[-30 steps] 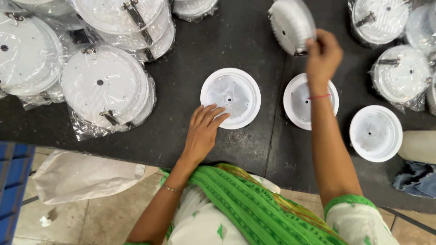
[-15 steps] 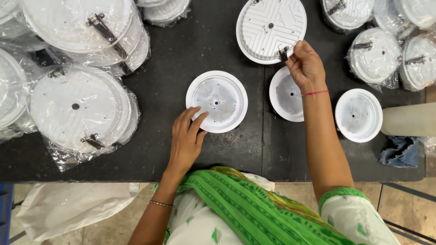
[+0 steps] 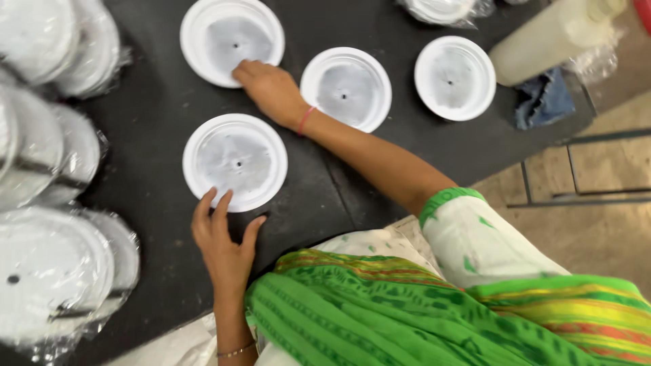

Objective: The person wipes white round plastic light fixture covers with a blue cloth, turning each one and stacking the wiped covers on the workbench. They then take plastic bags and wrap the covers one at a time, placing the wrapped covers in a pile.

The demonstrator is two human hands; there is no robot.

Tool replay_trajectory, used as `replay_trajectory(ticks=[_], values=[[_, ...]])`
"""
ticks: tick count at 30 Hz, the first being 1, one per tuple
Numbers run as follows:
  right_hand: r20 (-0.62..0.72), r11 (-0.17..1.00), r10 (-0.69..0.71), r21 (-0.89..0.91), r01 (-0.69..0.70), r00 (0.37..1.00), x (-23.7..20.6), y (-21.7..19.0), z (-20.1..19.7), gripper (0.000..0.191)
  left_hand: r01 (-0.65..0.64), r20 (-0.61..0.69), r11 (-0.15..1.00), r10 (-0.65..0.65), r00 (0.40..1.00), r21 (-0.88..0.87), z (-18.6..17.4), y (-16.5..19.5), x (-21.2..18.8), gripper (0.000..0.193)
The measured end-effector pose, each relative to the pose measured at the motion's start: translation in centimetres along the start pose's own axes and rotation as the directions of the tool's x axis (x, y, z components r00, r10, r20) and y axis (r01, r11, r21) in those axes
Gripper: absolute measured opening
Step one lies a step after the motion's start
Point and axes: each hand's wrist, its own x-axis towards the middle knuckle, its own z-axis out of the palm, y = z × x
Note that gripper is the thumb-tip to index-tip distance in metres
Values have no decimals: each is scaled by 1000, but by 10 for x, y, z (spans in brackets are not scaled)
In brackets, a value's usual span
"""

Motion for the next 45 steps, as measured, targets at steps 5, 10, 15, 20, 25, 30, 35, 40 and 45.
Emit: replay_trajectory(ticks=[5,10,15,20,25,30,35,40,45], values=[[-182,991,40,134,-16,982,-45,-2,-50,48,79,0,997,-79,997,-9,0,18,-12,66],[-314,941,312,-30,-338,897,-152,44,-142,42,74,-53,997,-75,996,-10,5,39,-11,62],[-377,879,392,-114,-462,839,-232,82,-187,39,-19,-25,998,17,1000,-62,20,74,7,54],[-442,829,539,430,-358,717,-263,87,-235,29,-115,19,978,120,993,-175,55,114,30,47],[85,-132,720,991,15,688,-295,114,-267,27,208,271,684,-15,962,-700,137,152,40,49],[313,-394,658,918,-42,685,-318,132,-249,30,585,600,265,-28,799,-767,207,173,50,68],[357,-453,630,890,-47,690,-331,152,-247,32,599,602,198,-54,797,-776,230,182,49,72],[387,-482,601,873,-69,699,-340,177,-244,35,584,581,176,-72,811,-793,245,194,47,72],[323,-461,546,886,-45,773,-331,182,-259,24,548,540,192,-95,836,-814,259,201,44,72]])
